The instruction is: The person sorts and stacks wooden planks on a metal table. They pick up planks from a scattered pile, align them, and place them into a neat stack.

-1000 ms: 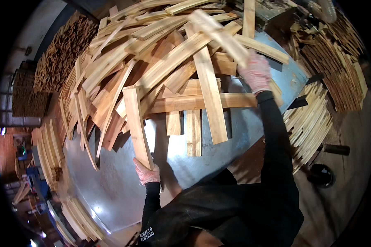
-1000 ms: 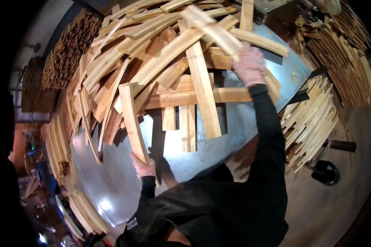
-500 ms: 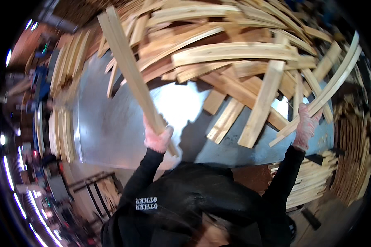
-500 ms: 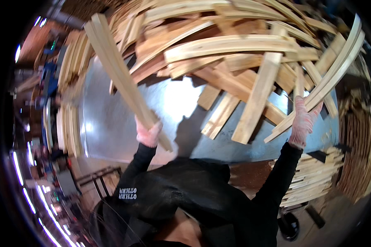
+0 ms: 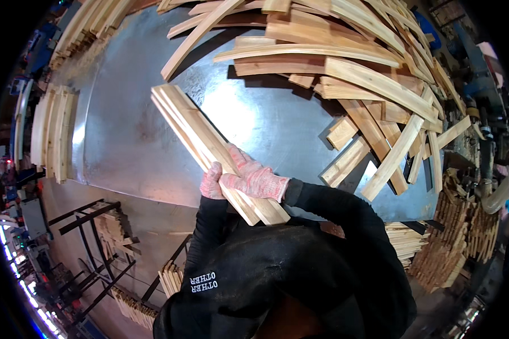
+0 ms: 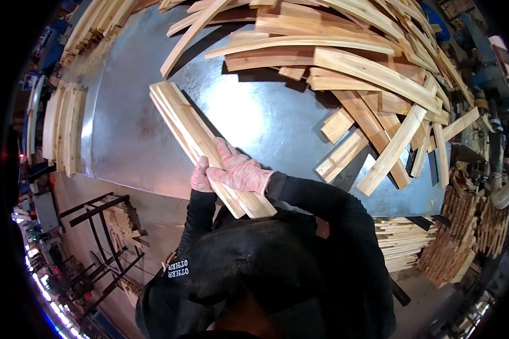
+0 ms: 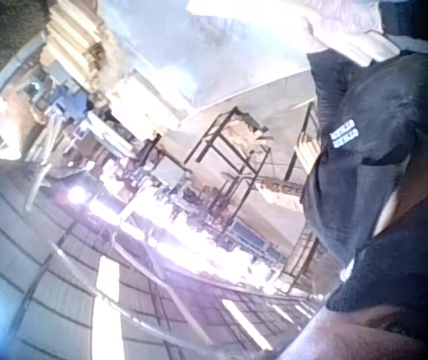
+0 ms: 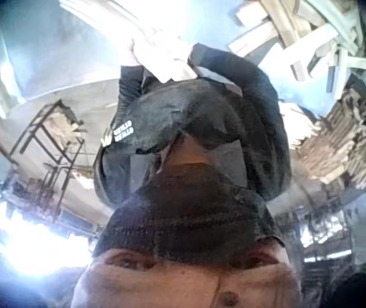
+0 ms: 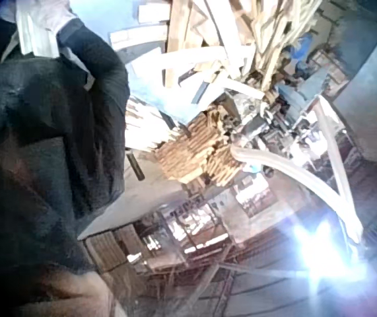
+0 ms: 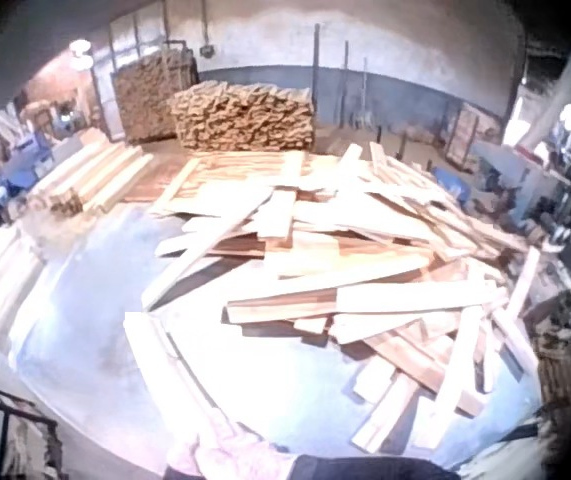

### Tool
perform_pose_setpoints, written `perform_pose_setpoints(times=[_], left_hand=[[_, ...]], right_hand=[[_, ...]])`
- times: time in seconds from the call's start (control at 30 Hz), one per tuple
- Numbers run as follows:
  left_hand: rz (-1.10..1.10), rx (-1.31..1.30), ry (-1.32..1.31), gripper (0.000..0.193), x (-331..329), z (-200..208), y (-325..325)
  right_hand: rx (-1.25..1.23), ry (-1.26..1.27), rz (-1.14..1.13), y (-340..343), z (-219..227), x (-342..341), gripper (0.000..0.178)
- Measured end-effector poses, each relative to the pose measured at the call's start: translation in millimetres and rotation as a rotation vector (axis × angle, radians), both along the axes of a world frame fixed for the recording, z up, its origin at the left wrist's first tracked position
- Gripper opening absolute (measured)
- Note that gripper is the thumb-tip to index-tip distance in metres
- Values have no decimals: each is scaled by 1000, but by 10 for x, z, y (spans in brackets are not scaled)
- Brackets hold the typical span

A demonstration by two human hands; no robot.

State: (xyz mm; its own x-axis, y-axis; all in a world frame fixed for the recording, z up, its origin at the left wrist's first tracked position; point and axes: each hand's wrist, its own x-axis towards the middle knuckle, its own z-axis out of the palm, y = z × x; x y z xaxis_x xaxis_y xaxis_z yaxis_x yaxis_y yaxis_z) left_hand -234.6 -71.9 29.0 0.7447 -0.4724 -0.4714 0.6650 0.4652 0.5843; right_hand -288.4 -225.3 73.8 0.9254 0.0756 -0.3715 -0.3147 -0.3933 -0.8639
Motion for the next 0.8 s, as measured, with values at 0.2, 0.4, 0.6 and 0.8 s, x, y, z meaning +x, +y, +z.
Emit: perform_pose_setpoints(times=[0.2,0.4,0.6,0.8], left_hand=[[-480,1436,-330,76,1526,149,821],[-503,1797,-478,112,1641,73,1000],[-485,1842,-560,108,1906,53,1659],[-578,1946,-653,114,2269,-161,2350]], right_hand=[[6,0,149,855,-407,1123,87],[-882,-714,-14,-254,82,1427,84],[-1630,336,-156,-2186,612,179,125],[-1735,448,-312,-2998,104,-207,107]])
